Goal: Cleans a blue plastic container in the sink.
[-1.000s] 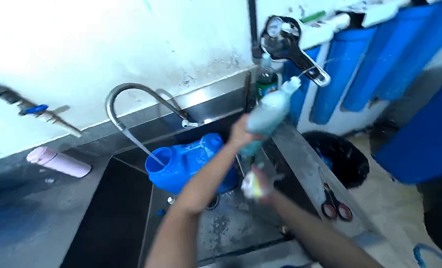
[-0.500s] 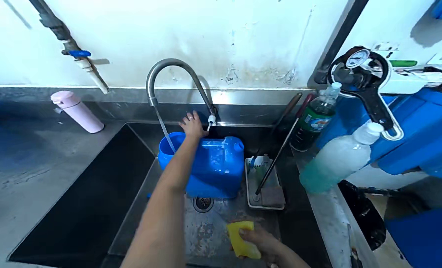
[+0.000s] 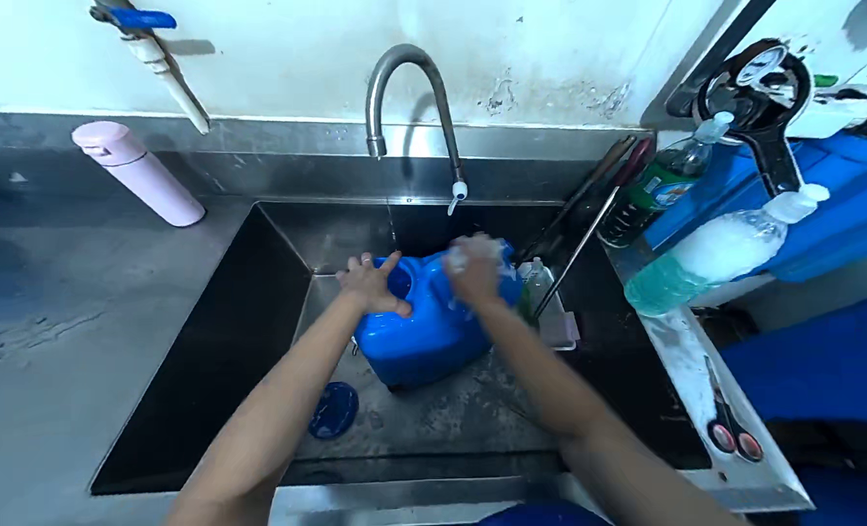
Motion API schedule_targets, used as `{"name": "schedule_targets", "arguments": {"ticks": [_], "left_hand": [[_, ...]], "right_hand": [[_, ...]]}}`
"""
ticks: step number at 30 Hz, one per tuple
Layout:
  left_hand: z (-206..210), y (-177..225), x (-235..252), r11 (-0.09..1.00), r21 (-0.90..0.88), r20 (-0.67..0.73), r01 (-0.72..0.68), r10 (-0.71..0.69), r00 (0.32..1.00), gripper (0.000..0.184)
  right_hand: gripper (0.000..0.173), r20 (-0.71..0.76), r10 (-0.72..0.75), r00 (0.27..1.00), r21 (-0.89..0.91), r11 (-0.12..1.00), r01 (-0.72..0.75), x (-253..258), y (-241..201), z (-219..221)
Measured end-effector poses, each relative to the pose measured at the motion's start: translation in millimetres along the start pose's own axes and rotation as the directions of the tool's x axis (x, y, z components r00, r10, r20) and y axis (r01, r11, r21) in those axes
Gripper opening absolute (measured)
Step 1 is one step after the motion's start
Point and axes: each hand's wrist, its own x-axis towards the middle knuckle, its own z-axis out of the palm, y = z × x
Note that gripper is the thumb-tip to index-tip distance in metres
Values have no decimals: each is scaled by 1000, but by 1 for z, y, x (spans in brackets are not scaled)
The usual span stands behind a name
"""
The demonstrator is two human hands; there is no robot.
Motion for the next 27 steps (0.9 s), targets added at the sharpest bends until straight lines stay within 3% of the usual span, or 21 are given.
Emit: {"name": "schedule_targets", "arguments": {"ticks": [2,3,4,6,8,11,13,15,17,19,21,23,24,27], "left_hand": [[5,-19,-9,999,-29,-27,-32,31,999,113],[11,-28,-12,998,-36,-44,-56,54,998,115],[20,-34,-14,995,-46,-70,-92,89,994,115],[29,-36,-20,982,-98,-118,-160,148,982,112],[30,-38,-18,969,-94,-142,-228,213,967,108],[34,-47,-10,945,-85,-173,-315,297,939,110],[36,-57,-12,934,-70,-160,-350,336,928,115],[39,-59,-20,931,-60,-135,-359,349,927,118],[37,-51,-26,946,-59,-107,-319,311,944,116],[34,-47,-25,959,-52,-81,-279,274,958,116],[33,-47,-19,958,-57,-86,-282,276,957,118],[33,-52,-18,947,-66,-108,-313,305,946,116],[34,-55,-19,941,-68,-109,-331,323,940,115],[37,-57,-24,935,-74,-94,-347,340,936,111]], "right_hand": [[34,87,-172,981,32,985,170,-11,-56,29],[30,102,-229,968,14,973,229,-13,-55,27],[30,115,-198,973,-32,979,203,-14,-38,15],[35,99,78,992,-125,990,-65,-10,6,-22],[43,49,276,960,-141,953,-267,-9,3,-21],[37,-3,120,993,-99,988,-119,-19,-72,34],[37,51,40,998,-78,996,-36,-18,-62,28],[38,-24,232,972,-78,969,-234,-16,-12,-5],[39,-184,415,891,-24,904,-426,-16,9,-12],[42,-277,332,902,16,940,-341,-42,-16,35],[42,-318,61,946,55,997,-46,-94,-44,86],[37,-215,-81,973,9,996,85,-133,-39,83],[35,-126,-82,989,-34,996,78,-138,-27,69],[45,268,75,961,-200,980,-20,-69,-16,31]]}}
